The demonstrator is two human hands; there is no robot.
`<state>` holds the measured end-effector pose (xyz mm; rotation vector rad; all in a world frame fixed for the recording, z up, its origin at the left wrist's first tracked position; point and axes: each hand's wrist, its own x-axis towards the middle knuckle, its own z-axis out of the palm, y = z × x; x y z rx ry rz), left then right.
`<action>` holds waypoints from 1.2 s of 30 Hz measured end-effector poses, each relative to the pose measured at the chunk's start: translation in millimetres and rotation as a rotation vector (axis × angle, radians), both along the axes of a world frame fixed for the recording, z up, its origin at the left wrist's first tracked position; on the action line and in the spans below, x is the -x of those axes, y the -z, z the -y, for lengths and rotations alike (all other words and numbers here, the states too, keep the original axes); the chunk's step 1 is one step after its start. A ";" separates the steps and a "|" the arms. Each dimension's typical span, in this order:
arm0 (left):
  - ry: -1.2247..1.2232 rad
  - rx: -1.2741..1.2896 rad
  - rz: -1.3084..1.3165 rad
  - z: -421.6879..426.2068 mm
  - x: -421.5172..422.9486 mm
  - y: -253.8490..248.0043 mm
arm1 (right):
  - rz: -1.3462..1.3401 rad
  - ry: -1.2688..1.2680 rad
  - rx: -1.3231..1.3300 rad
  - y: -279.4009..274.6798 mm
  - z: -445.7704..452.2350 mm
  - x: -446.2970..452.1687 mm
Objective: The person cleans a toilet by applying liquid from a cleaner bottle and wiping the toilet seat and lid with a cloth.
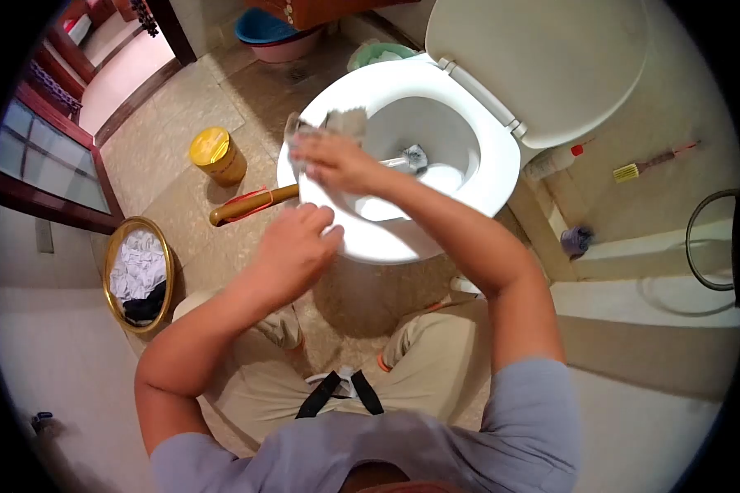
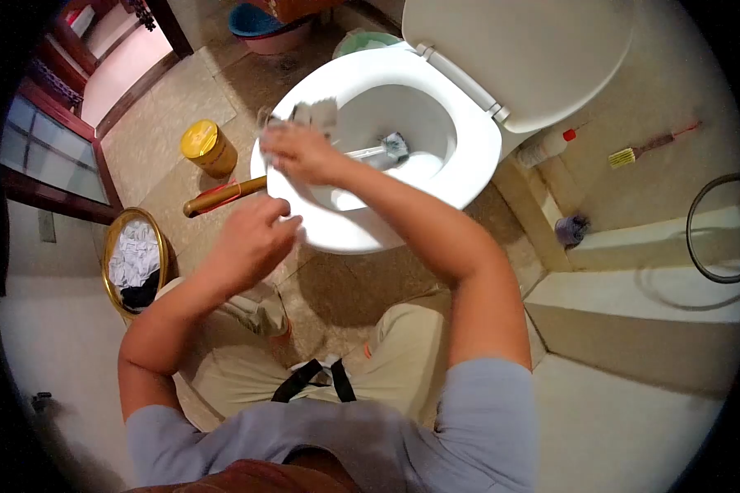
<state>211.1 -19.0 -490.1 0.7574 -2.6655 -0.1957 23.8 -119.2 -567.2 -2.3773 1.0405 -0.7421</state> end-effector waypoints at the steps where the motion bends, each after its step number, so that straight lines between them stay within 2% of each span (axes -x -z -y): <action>1: -0.057 0.051 -0.060 4.3 -10.8 -17.6 | 0.021 -0.060 -0.004 4.3 -30.0 -2.4; 4: -0.256 0.213 -0.101 17.7 -30.2 -28.1 | 0.110 -0.167 -0.018 -9.2 -100.2 19.3; 5: -0.332 0.266 -0.091 23.2 -34.9 -26.9 | 0.056 -0.155 -0.084 -16.2 -113.6 31.0; 7: -0.432 -0.069 0.096 32.5 -43.5 -16.7 | -0.054 -0.141 -0.212 -28.9 -136.4 53.3; 8: -0.479 -0.238 0.189 36.3 -49.1 -8.3 | -0.063 -0.115 -0.195 -31.7 -147.0 63.1; 9: -0.394 -0.178 0.188 40.2 -55.7 3.7 | -0.071 -0.088 -0.178 -32.6 -156.2 73.2; 12: -0.432 -0.107 0.287 45.1 -54.8 6.0 | -0.099 -0.026 -0.085 -30.2 -166.7 94.5; 13: -0.425 0.018 0.257 42.1 -55.5 5.2 | -0.107 -0.005 -0.050 -30.7 -169.7 97.9; 17: -0.393 0.210 0.218 31.5 -59.4 5.6 | -0.538 0.218 0.376 -38.4 -181.3 67.0; 20: -0.389 0.294 0.213 27.5 -62.0 -4.4 | -0.620 0.243 0.289 -41.6 -166.7 64.0; 21: -0.396 0.320 0.206 23.9 -62.1 -14.1 | -0.521 0.262 0.482 -45.2 -165.7 63.8; 24: -0.427 0.306 0.177 16.7 -69.6 -46.6 | -0.240 0.311 0.540 -80.2 -150.9 72.3; 26: -0.446 0.285 0.197 18.2 -76.9 -60.5 | -0.120 0.367 0.719 -112.3 -135.6 91.5; 28: -0.410 0.275 0.201 23.9 -84.1 -71.0 | -0.023 0.568 0.675 -165.5 -139.1 107.9; 29: -0.398 0.256 0.177 24.7 -86.2 -75.7 | -0.077 0.632 0.640 -186.1 -135.2 119.7; 30: -0.388 0.238 0.151 24.0 -89.3 -79.8 | -0.130 0.695 0.606 -201.2 -128.0 133.1; 31: -0.378 0.222 0.128 23.7 -93.4 -83.0 | -0.051 0.701 0.499 -209.5 -116.5 150.8; 32: -0.389 0.151 0.102 24.9 -98.4 -83.7 | 0.028 0.704 0.394 -216.5 -110.5 162.6; 33: -0.400 0.077 0.079 25.6 -103.6 -81.5 | -0.092 0.713 0.567 -242.5 -119.9 147.8; 34: -0.411 0.000 0.059 26.7 -109.1 -78.2 | -0.050 0.725 0.504 -248.5 -119.6 148.8; 36: -0.440 -0.355 -0.118 30.7 -117.8 -63.0 | 0.030 0.744 0.381 -257.2 -115.8 155.6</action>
